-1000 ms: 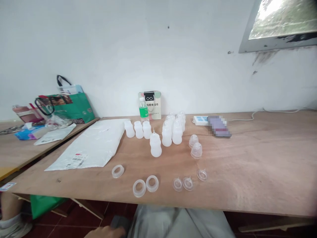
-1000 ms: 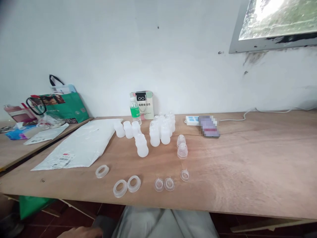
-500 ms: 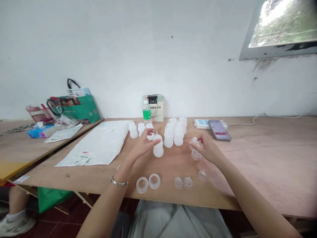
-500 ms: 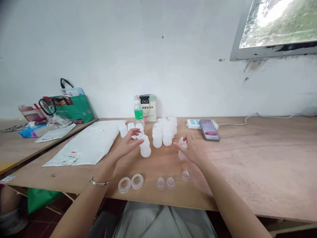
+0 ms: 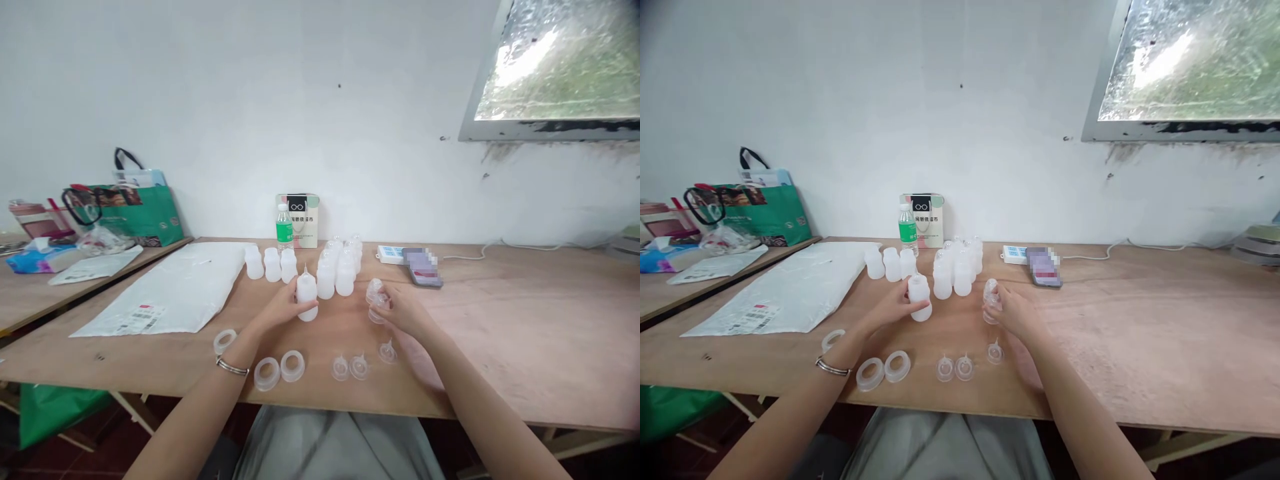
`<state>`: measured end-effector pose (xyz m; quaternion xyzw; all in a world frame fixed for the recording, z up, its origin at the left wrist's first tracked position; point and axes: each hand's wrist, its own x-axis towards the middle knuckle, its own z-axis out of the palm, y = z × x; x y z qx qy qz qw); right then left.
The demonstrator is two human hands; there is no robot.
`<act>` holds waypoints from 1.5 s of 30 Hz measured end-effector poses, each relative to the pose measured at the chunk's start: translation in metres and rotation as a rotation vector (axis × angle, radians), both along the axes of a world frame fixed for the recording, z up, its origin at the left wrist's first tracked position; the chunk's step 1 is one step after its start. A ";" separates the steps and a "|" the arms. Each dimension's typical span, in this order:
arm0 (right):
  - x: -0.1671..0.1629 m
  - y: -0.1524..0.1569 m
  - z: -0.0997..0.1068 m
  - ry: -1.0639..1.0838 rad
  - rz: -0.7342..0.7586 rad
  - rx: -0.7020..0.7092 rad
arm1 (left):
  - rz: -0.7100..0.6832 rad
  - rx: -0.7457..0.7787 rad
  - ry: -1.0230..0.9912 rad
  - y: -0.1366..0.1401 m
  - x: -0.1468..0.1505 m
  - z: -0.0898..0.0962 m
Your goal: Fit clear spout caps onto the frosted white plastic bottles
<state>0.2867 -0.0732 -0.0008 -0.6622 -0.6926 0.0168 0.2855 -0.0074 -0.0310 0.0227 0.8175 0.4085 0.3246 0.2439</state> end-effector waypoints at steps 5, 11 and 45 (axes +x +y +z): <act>-0.012 -0.008 0.030 0.257 -0.016 0.260 | -0.152 -0.070 -0.098 -0.004 0.003 -0.001; -0.063 0.010 0.057 0.776 0.483 0.200 | -0.279 -0.150 -0.152 -0.005 0.012 -0.011; -0.082 0.010 0.015 0.569 0.737 0.152 | -0.523 -0.401 -0.094 0.000 0.022 -0.024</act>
